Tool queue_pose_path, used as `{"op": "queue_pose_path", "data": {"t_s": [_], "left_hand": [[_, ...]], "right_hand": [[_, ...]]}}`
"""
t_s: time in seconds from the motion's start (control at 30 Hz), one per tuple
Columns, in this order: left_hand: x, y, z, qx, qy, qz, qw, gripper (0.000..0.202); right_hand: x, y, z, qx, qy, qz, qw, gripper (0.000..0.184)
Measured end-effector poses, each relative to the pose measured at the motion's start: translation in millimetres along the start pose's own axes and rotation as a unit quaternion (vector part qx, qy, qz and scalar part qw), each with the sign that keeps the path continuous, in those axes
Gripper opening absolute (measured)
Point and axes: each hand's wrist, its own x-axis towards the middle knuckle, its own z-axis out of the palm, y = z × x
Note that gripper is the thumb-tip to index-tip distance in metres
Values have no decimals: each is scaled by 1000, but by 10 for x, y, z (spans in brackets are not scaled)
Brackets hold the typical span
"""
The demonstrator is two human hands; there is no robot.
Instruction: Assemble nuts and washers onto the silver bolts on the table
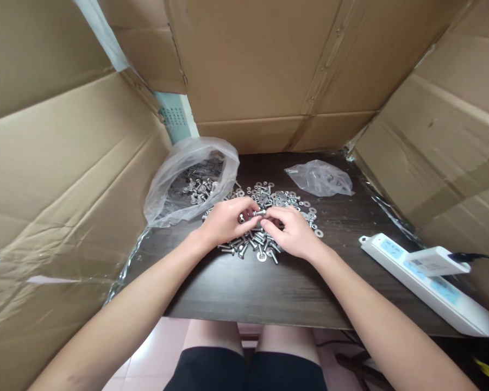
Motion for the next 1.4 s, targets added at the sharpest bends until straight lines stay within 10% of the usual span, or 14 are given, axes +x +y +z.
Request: {"op": "queue_pose_path", "data": {"t_s": [1.13,1.4], "left_hand": [[-6,14,0,9,-11,15,1000,12],[-3,19,7,19,-18,13,1000,15]], "right_hand": [[0,-3,4,-6,28,5,1000,26],[-6,-16,4,14,50,-12,999,3]]}}
